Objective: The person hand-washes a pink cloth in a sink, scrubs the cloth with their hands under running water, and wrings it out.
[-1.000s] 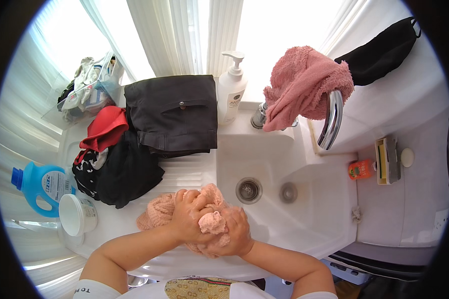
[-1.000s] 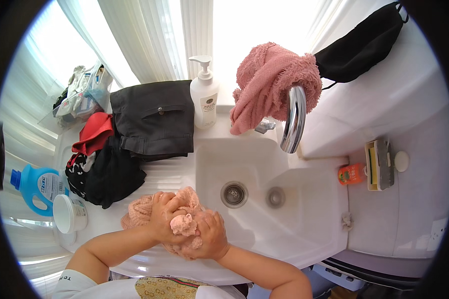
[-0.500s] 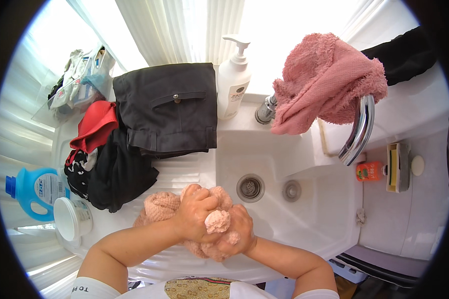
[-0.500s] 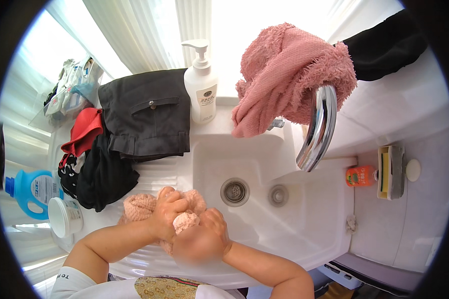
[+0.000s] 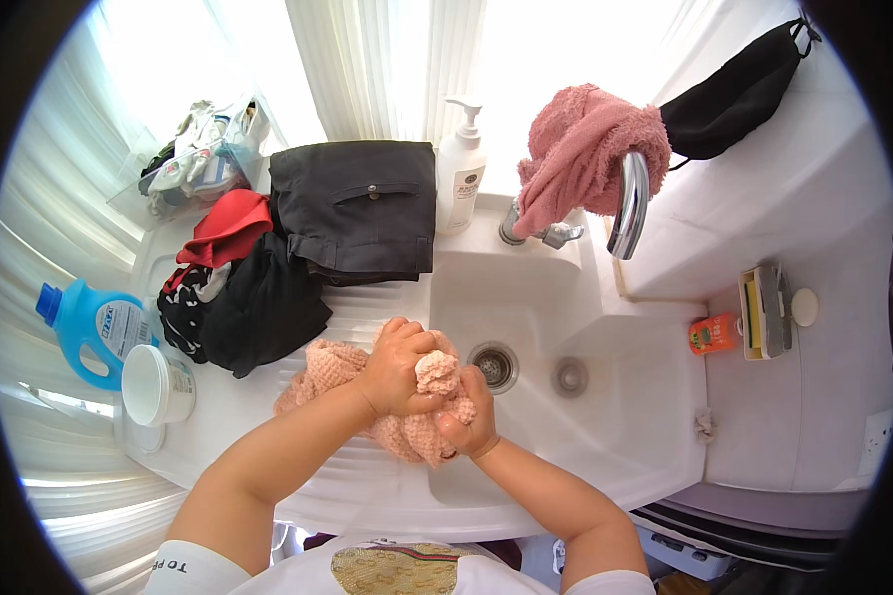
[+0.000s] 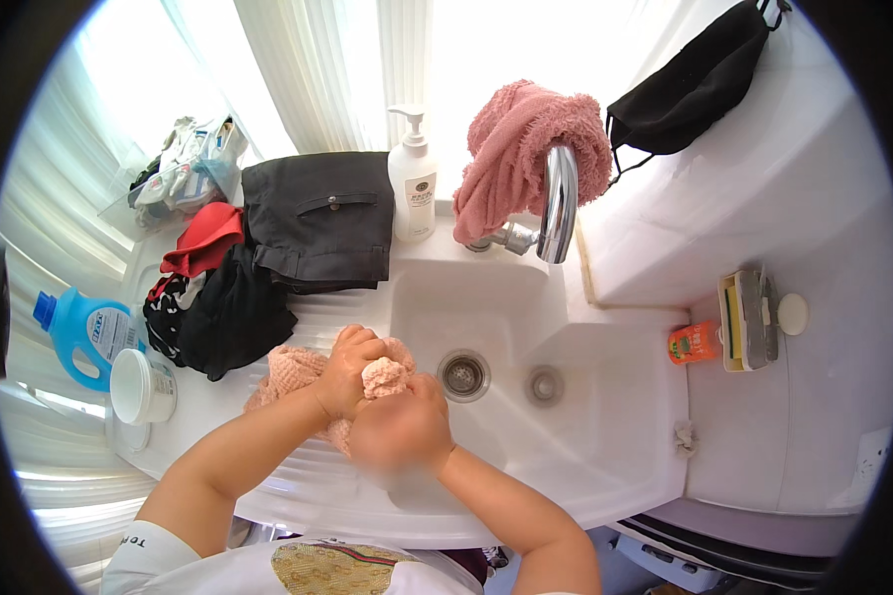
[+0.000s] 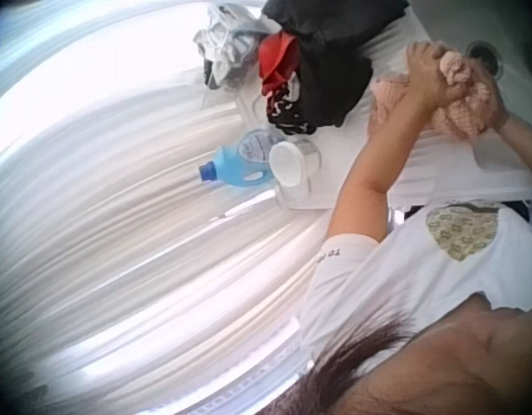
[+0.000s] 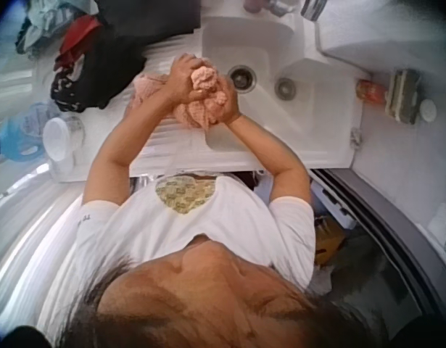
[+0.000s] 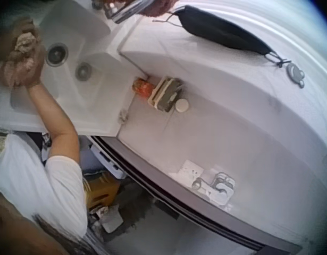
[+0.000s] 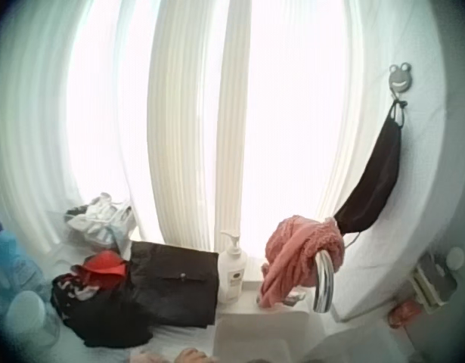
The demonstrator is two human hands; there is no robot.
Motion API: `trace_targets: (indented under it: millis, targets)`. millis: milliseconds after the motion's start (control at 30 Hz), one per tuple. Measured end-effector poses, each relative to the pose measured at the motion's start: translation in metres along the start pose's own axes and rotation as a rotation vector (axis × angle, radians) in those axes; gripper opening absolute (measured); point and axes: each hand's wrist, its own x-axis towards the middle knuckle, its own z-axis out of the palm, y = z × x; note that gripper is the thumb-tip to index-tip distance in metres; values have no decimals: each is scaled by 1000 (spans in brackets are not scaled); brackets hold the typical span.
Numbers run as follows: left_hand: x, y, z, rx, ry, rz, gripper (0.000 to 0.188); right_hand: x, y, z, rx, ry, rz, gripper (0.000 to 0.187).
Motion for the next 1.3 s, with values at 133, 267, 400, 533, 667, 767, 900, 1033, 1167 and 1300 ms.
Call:
trace_targets:
  millis: [133, 267, 400, 533, 667, 767, 900, 1033, 1167, 1300]
  targets:
    - [-22, 6, -11, 147, 87, 47, 38, -7, 11, -14, 233, -129, 143, 96]
    - [-60, 64, -49, 383, 83, 146, 49, 17, -16, -41, 254, -455, 351, 124]
    - [-92, 79, -94, 157, 172, -49, 64, 49, -70, -29, -2, -814, 318, 105]
    - [-128, 45, -93, -270, 472, -821, 71, 54, -54, 2, -174, -734, 4, 96]
    - [-118, 55, -96, -1073, 429, -905, 74, 32, -90, 13, -583, -709, -345, 93]
    - [-132, 52, -103, -758, 149, -744, 70, -4, -110, 2, -710, -613, -158, 101]
    - [-134, 56, -61, -424, 110, -485, 75, -45, -95, -6, -572, -499, -66, 112]
    - [-105, 56, -41, -203, 75, -279, 61, -49, -61, 7, -446, -298, -147, 111]
    - [-80, 38, -34, -147, 39, -209, 48, -43, -28, 8, -318, -184, -128, 102]
    - [-69, 18, -26, -279, 24, -199, 34, -31, -13, 12, -201, -125, -106, 92]
